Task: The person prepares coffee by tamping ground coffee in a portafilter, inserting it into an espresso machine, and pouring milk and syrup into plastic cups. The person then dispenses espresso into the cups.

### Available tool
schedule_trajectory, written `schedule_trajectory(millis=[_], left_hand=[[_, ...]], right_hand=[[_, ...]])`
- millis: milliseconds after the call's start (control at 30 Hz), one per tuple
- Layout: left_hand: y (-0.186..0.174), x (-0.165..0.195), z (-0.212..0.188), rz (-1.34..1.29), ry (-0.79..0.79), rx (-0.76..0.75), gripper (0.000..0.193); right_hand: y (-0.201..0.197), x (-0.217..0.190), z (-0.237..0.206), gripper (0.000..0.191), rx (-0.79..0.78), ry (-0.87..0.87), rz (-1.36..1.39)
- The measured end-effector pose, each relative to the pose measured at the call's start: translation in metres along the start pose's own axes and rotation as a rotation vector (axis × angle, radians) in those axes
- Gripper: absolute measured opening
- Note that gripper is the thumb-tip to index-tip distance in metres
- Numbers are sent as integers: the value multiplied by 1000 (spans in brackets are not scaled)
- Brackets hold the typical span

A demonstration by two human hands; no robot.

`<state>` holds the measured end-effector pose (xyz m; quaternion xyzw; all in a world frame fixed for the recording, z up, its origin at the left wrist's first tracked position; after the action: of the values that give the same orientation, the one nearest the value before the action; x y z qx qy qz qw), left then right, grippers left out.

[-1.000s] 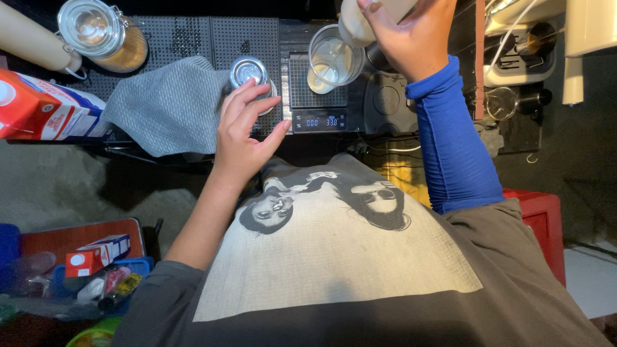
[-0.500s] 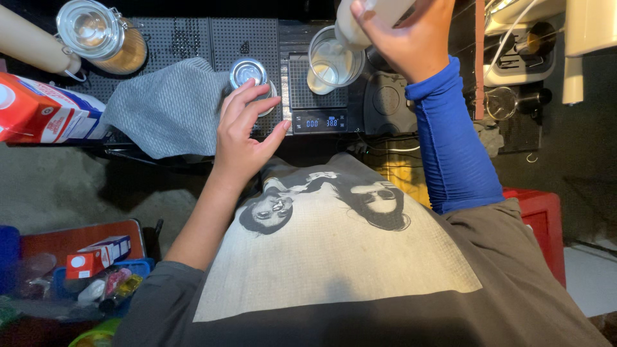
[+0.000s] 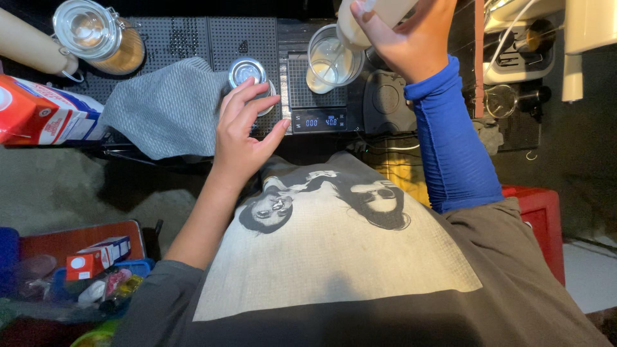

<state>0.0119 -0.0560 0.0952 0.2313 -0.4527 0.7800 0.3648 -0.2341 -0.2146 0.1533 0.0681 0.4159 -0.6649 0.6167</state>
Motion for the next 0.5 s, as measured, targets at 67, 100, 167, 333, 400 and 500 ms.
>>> schedule_trajectory(millis=[67, 100, 167, 333, 400, 500], left_hand=[[0, 0, 0, 1, 1, 1, 36], [0, 0, 1, 3, 1, -1, 36], [0, 0, 1, 4, 1, -3, 36], [0, 0, 1, -3, 3, -6, 36], [0, 1, 1, 2, 7, -5, 36], [0, 1, 1, 5, 10, -4, 36]], right_hand=[[-1, -6, 2, 42, -3, -33, -41], [-1, -10, 3, 41, -4, -48, -62], [0, -12, 4, 40, -17, -37, -15], [1, -9, 4, 39, -36, 27, 70], [1, -6, 3, 40, -40, 39, 40], [0, 2, 2, 41, -31, 102, 83]])
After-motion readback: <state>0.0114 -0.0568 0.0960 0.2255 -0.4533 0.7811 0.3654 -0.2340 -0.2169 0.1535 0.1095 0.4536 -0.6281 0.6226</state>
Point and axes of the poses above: each hand's wrist, its own z-axis towards the middle knuckle, its own y-axis out of the palm, x = y × z, the point moved 8 cm from there along z, towards the middle knuckle, and after that the axes turned 5 degrees about z, right-handed, at the moved point
